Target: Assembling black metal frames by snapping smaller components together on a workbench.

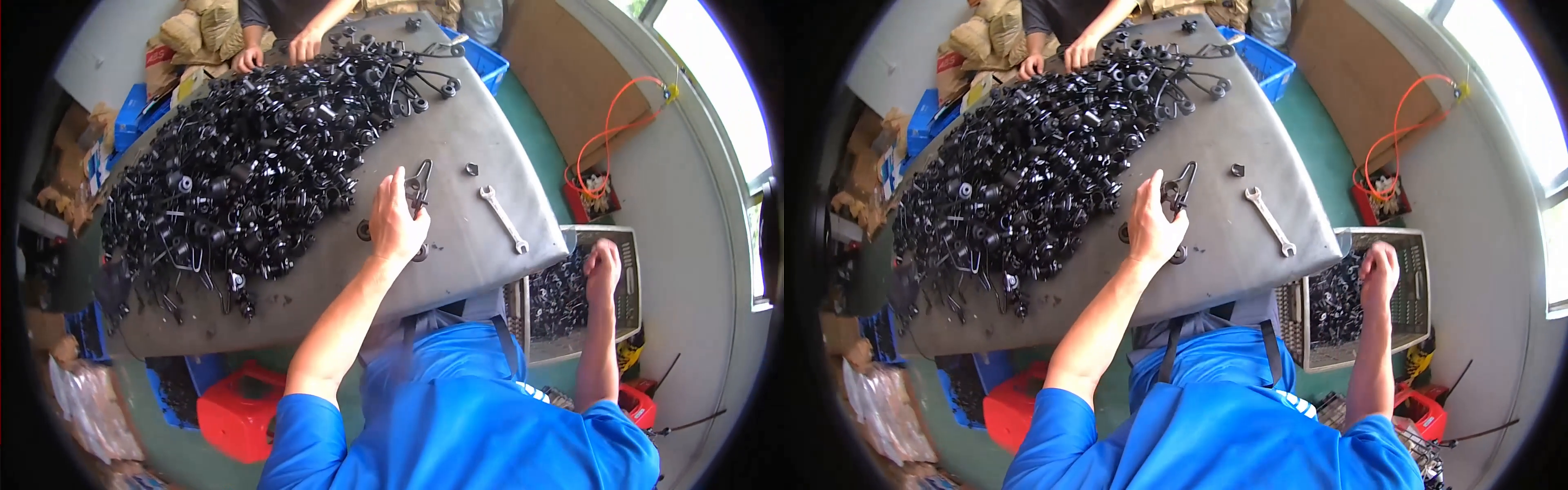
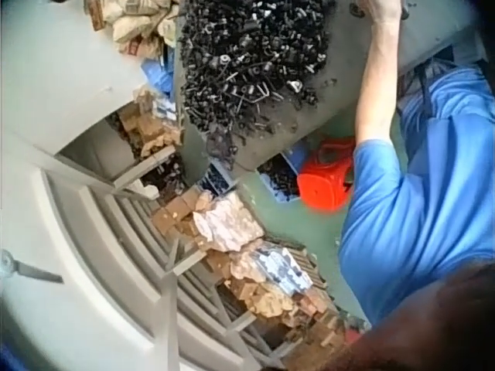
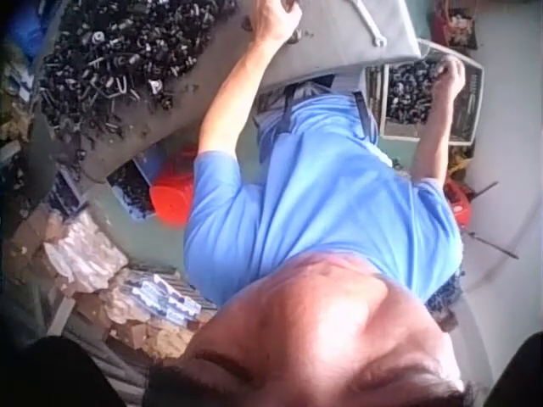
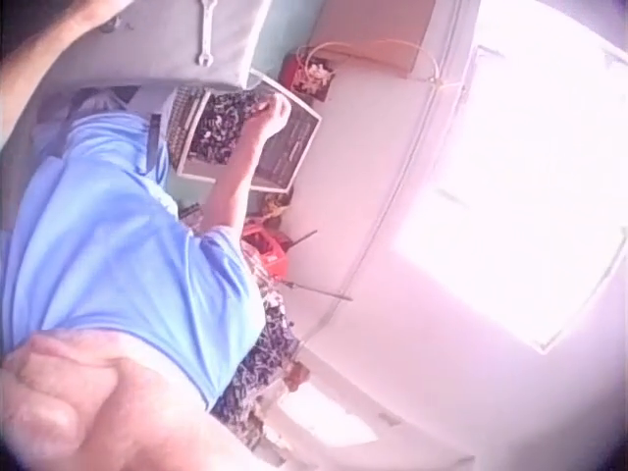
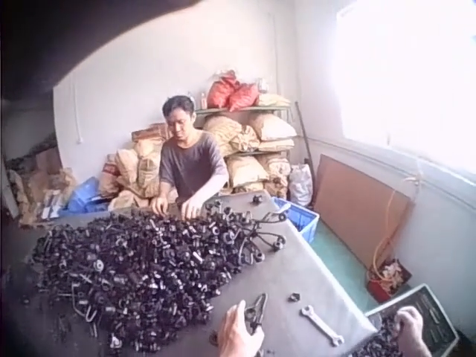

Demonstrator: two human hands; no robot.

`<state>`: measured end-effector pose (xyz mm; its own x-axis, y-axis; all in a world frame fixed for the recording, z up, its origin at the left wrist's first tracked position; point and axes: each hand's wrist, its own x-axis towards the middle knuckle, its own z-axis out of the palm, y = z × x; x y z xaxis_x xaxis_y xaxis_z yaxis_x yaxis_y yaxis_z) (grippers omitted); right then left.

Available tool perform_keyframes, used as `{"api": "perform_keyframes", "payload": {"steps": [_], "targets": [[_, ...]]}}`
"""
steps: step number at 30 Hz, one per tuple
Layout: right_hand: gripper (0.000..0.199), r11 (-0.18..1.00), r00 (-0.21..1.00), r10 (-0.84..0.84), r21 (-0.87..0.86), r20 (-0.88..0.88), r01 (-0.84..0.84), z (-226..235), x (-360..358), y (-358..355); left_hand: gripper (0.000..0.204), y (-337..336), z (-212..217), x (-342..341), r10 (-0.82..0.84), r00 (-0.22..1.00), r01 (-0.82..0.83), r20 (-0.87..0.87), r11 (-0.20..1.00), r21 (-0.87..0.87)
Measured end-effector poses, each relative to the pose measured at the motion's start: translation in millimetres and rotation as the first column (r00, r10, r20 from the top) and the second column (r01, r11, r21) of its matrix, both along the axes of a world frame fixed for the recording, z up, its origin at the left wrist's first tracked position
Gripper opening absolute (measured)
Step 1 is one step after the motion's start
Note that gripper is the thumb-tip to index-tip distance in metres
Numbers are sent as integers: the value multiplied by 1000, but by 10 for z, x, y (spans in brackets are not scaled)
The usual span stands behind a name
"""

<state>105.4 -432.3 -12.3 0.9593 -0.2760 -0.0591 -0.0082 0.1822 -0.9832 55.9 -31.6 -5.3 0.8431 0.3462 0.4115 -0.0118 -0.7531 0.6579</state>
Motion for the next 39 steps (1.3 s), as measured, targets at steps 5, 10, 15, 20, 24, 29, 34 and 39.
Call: {"api": "perform_keyframes", "payload": {"steps": [5, 10, 15, 20, 24, 29, 34, 39], "targets": [[16, 723, 879, 468, -532, -89, -439, 707, 589, 1297, 76, -5, -57, -128, 86, 996, -87, -10, 990, -113], [27, 405, 738, 672, -801, -66, -440, 6, 1258, 2148, 40, -1, -179, -163, 150, 981, -140, 120, 986, -91], [29, 135, 748, 601, -887, -282, -443, 22, 1128, 2293, 49, -151, -450, -35, 192, 981, -186, 24, 973, -139], [21, 264, 705, 689, -846, -170, -462, -154, 1511, 2175, 49, -128, -137, -142, 109, 986, -137, -124, 959, -250], [18, 348, 624, 768, -726, -142, -593, -27, 886, 2638, 45, -81, -147, -27, 187, 975, -217, -121, 918, -331], [14, 429, 568, 823, -672, 15, -603, -318, 801, 2705, 53, -31, -65, 206, 246, 952, -306, -185, 812, -496], [12, 640, 690, 707, -556, 157, -530, -206, 931, 2762, 50, 68, 1, 220, 213, 944, -324, -251, 739, -590], [8, 623, 580, 747, -646, 324, -441, -241, 919, 2796, 45, -46, -25, 303, 239, 952, -305, -192, 687, -660]]}}
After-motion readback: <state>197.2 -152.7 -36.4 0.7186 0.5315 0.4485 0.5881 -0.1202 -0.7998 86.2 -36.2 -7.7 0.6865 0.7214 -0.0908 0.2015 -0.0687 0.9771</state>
